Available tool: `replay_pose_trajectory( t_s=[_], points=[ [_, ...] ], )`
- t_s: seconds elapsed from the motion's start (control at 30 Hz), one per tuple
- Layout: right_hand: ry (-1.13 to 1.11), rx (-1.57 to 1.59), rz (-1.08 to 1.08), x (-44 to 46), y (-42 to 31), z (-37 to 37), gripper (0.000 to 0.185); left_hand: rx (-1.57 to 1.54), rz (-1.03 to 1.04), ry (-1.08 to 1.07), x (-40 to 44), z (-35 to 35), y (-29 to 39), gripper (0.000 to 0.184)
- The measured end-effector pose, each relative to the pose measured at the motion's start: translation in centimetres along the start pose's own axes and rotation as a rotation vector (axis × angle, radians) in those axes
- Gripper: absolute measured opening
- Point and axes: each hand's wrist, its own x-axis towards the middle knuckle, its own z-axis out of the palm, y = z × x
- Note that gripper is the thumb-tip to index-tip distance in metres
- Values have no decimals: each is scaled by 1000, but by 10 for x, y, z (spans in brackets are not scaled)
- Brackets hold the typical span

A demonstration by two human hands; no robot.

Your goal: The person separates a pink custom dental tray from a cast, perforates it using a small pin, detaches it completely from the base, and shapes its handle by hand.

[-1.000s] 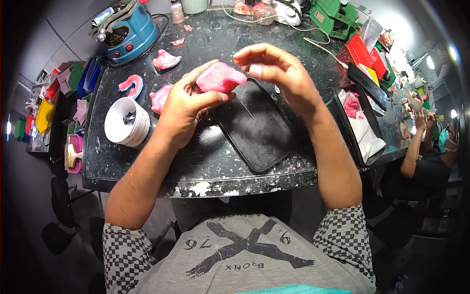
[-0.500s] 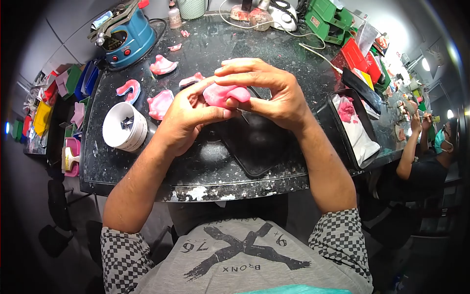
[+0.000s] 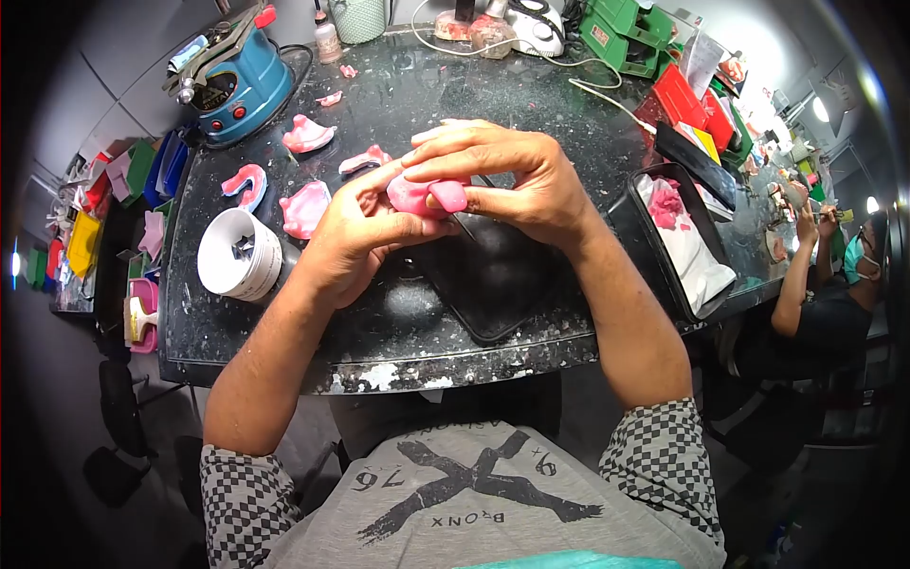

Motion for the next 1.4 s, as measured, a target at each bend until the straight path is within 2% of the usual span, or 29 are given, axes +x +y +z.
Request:
replay_pose_trajectory(
  t_s=[0.3, 0.47, 0.67, 0.9, 1.1, 1.2, 1.27, 1.4],
  points=[
    [-22, 142, 80, 0, -8, -3, 31, 53, -39, -39, 0, 0, 0, 61],
    [-123, 155, 133, -1, -10, -8, 32, 61, -49, -34, 0, 4, 2, 57],
    [-31, 187, 141, 1, -19, -2, 34, 52, -89, -20, -2, 2, 2, 54],
    [-93, 190, 66, 2, -18, -1, 37, 46, -122, -29, -2, 2, 4, 51],
    [-99, 235, 117, 0, -18, -3, 37, 70, -125, -33, -1, 2, 3, 52],
    [-99, 291, 211, 0, -22, -1, 40, 52, -98, -25, -1, 5, 2, 50],
    [-5, 298, 248, 1, -28, 3, 39, 56, -104, -21, -1, 3, 1, 50],
    [-47, 259, 174, -1, -18, -1, 36, 66, -124, -20, -2, 3, 3, 51]
  ],
)
